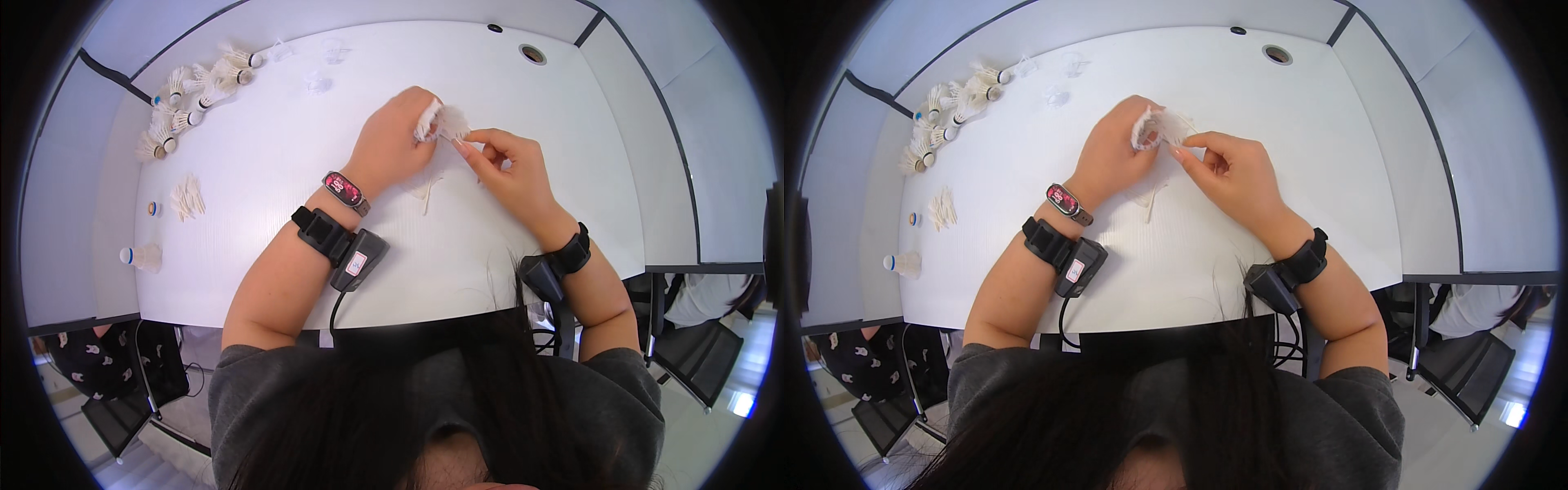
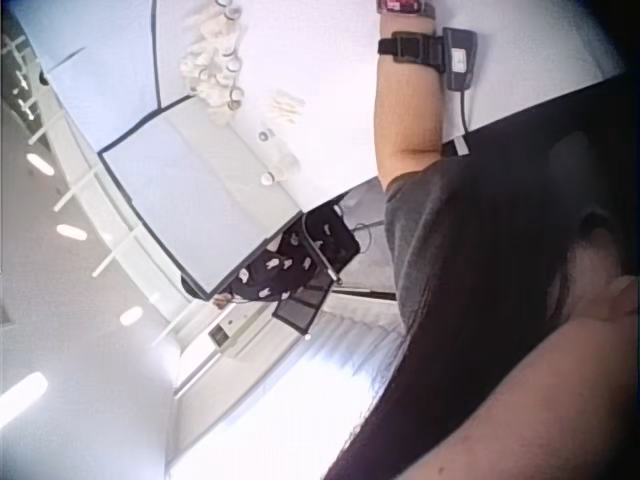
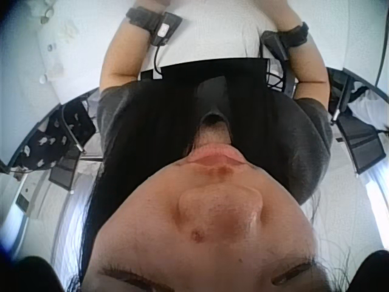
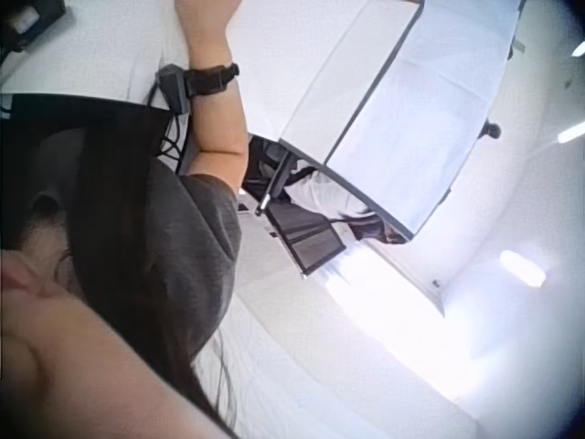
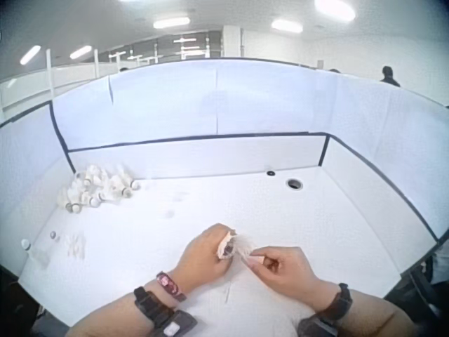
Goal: Assembling shuttlecocks by inserting feathers into a base and adjusting them.
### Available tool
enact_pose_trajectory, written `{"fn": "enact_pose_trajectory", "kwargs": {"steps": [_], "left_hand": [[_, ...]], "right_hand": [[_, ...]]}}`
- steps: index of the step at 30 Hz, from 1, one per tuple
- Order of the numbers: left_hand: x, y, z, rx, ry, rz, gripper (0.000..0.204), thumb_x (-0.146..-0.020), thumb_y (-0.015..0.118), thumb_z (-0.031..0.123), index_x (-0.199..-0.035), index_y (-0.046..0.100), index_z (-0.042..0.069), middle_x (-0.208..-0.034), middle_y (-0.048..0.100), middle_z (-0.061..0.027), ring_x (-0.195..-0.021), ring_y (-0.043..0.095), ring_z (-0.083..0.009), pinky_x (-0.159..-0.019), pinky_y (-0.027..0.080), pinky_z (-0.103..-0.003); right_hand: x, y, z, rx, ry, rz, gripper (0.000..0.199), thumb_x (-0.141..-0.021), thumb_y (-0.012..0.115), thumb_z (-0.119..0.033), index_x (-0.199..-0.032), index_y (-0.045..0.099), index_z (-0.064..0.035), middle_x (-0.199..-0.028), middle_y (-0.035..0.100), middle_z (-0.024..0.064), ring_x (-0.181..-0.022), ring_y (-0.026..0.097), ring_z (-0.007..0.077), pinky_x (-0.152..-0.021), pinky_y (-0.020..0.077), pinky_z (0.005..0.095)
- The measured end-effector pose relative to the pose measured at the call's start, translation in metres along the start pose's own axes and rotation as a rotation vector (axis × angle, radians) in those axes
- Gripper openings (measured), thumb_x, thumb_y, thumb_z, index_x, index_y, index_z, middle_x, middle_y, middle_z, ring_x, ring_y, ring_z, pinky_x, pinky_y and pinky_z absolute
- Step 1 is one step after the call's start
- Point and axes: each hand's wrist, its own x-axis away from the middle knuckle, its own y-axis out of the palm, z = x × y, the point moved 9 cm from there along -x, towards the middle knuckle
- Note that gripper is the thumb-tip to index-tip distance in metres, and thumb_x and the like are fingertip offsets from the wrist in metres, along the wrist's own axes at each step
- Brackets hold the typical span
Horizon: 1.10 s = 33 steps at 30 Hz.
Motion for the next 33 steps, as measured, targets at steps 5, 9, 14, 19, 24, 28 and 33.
{"fn": "enact_pose_trajectory", "kwargs": {"steps": [5,9,14,19,24,28,33], "left_hand": [[0.002,-0.019,-0.030,-0.025,-0.201,0.222,0.027,-0.086,0.067,0.013,-0.111,0.063,0.001,-0.099,0.069,-0.0170,-0.092,0.068,-0.0314,-0.081,0.053,-0.037],[0.003,-0.023,-0.051,0.008,-0.342,0.225,0.033,-0.088,0.071,0.019,-0.113,0.063,-0.001,-0.102,0.073,-0.0153,-0.093,0.071,-0.0254,-0.083,0.054,-0.035],[0.003,-0.023,-0.053,0.039,-0.352,0.226,0.037,-0.089,0.072,0.019,-0.117,0.063,-0.003,-0.104,0.073,-0.0143,-0.095,0.070,-0.0224,-0.084,0.054,-0.034],[0.000,-0.011,-0.047,0.126,-0.295,0.113,0.034,-0.089,0.073,0.018,-0.114,0.062,-0.003,-0.100,0.073,-0.0126,-0.091,0.070,-0.0192,-0.081,0.054,-0.032],[0.001,-0.001,-0.046,0.226,-0.318,0.043,0.032,-0.086,0.073,0.019,-0.108,0.062,-0.002,-0.094,0.072,-0.0143,-0.086,0.070,-0.0240,-0.078,0.054,-0.034],[0.000,-0.002,-0.042,0.241,-0.308,0.049,0.032,-0.087,0.075,0.017,-0.109,0.062,-0.002,-0.093,0.073,-0.0089,-0.084,0.069,-0.0142,-0.076,0.054,-0.030],[0.001,-0.001,-0.043,0.248,-0.328,0.031,0.033,-0.087,0.075,0.017,-0.111,0.062,-0.002,-0.095,0.073,-0.0090,-0.085,0.069,-0.0143,-0.077,0.054,-0.030]], "right_hand": [[0.001,-0.009,-0.024,0.292,-0.272,0.013,0.018,-0.086,0.077,-0.020,-0.099,0.077,-0.0079,-0.078,0.067,0.0042,-0.079,0.060,0.0179,-0.076,0.0443,0.0360],[0.006,0.004,-0.026,0.433,-0.353,-0.108,0.025,-0.084,0.077,-0.027,-0.105,0.078,-0.0134,-0.121,0.066,0.0099,-0.129,0.051,0.0330,-0.116,0.0245,0.0571],[0.016,0.022,-0.014,0.546,-0.330,-0.262,0.049,-0.086,0.074,-0.045,-0.123,0.073,-0.0142,-0.149,0.049,0.0186,-0.150,0.026,0.0411,-0.121,0.0062,0.0611],[0.012,0.023,-0.009,0.521,-0.324,-0.282,0.045,-0.086,0.074,-0.040,-0.121,0.071,-0.0111,-0.144,0.054,0.0166,-0.147,0.031,0.0394,-0.122,0.0105,0.0601],[0.005,0.011,-0.005,0.356,-0.233,-0.223,0.026,-0.086,0.076,-0.026,-0.106,0.073,-0.0090,-0.133,0.062,0.0113,-0.140,0.043,0.0371,-0.120,0.0225,0.0577],[0.005,0.010,-0.009,0.379,-0.284,-0.174,0.022,-0.085,0.076,-0.024,-0.101,0.074,-0.0085,-0.132,0.063,0.0108,-0.139,0.045,0.0375,-0.120,0.0240,0.0563],[0.009,0.015,-0.007,0.391,-0.292,-0.219,0.034,-0.086,0.076,-0.023,-0.114,0.071,-0.0040,-0.130,0.065,0.0115,-0.138,0.048,0.0336,-0.120,0.0266,0.0545]]}}
